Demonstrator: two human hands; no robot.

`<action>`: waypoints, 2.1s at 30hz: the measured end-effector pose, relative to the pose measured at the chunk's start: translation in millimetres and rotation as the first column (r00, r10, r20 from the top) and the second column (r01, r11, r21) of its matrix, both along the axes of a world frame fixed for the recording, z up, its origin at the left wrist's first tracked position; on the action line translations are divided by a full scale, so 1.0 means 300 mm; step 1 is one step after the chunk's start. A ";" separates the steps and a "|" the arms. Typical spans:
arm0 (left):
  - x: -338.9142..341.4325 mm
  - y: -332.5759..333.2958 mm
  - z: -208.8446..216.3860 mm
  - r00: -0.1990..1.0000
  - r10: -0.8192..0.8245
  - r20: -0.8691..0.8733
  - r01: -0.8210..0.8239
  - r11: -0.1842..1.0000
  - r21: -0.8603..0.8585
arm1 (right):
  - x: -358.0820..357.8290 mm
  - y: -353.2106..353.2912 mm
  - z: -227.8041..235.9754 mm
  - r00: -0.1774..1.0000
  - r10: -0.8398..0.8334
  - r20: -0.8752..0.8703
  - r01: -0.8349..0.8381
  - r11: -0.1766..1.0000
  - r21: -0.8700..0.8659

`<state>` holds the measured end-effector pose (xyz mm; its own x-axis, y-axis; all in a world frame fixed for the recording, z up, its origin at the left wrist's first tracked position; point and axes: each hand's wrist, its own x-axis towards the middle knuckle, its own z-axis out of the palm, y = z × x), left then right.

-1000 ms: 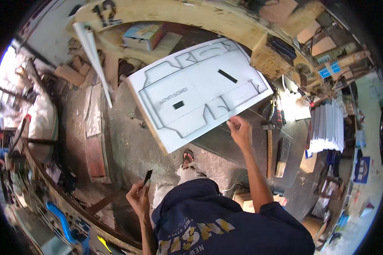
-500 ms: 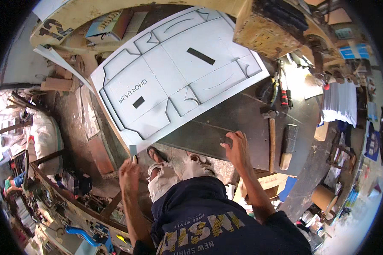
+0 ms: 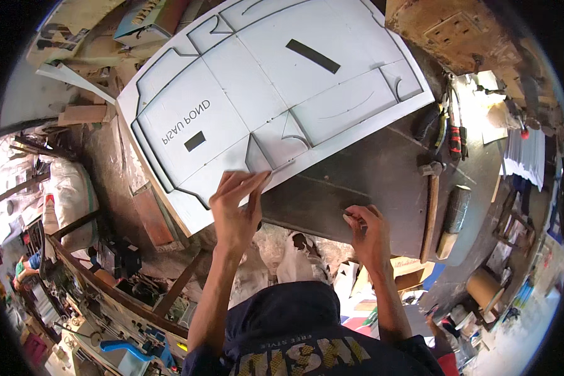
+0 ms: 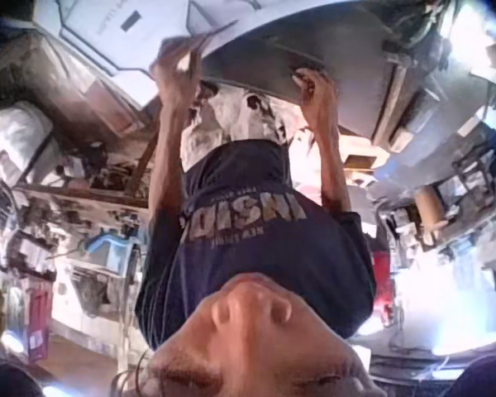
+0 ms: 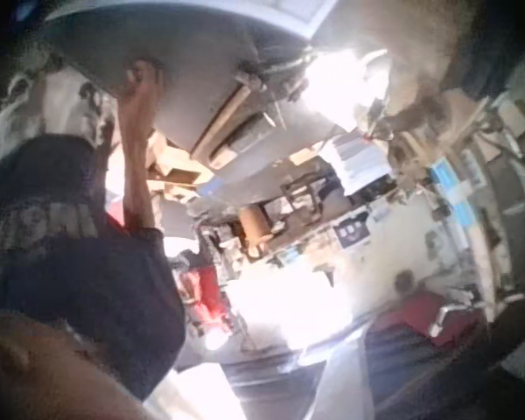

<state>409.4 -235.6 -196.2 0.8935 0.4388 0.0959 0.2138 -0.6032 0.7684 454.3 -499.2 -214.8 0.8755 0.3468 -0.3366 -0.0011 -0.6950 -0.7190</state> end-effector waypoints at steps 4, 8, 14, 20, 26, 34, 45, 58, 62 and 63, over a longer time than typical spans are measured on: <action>0.078 -0.002 -0.098 0.995 -0.046 0.087 0.043 0.998 0.038 | -0.005 0.040 0.010 0.999 -0.036 -0.005 0.036 0.998 0.044; 0.083 -0.003 -0.138 0.991 -0.094 0.100 0.087 0.994 0.065 | -0.032 0.043 0.008 0.999 -0.042 -0.025 0.043 0.998 0.052; 0.087 -0.003 -0.136 0.985 -0.152 0.086 0.143 0.984 0.103 | -0.041 0.054 0.008 0.999 -0.044 -0.029 0.046 0.996 0.078; 0.088 0.015 -0.125 0.978 -0.205 0.043 0.201 0.975 0.091 | -0.021 0.099 0.009 0.999 -0.046 -0.014 0.048 0.991 0.128; 0.083 0.013 -0.139 0.976 -0.211 0.061 0.205 0.974 0.092 | 0.050 0.209 0.004 0.995 -0.089 0.033 0.080 0.976 0.203; 0.097 0.026 -0.129 0.968 -0.249 0.046 0.241 0.961 0.134 | 0.150 0.354 -0.052 0.985 -0.169 -0.036 0.172 0.938 0.300; 0.096 0.029 -0.124 0.960 -0.278 0.038 0.276 0.960 0.051 | 0.145 0.400 -0.046 0.967 -0.250 -0.041 0.253 0.939 0.233; -0.064 0.105 0.152 0.982 0.164 -0.089 -0.175 0.649 -0.740 | 0.125 0.198 0.013 0.784 -0.066 0.618 0.151 0.985 -0.086; -0.343 0.329 0.348 0.954 0.268 -0.130 -0.247 0.465 -0.850 | 0.077 0.617 0.420 0.999 0.049 0.009 -0.049 0.931 0.362; -0.408 0.385 0.360 0.954 0.291 -0.072 -0.206 0.460 -0.864 | 0.028 0.740 0.522 0.984 0.177 -0.019 -0.154 0.896 0.418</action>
<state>287.0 -120.2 -88.0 0.7412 0.5423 -0.3957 0.1605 0.4292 0.8888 462.7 -277.2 -58.1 0.7775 0.6033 -0.1774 0.0402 -0.3292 -0.9434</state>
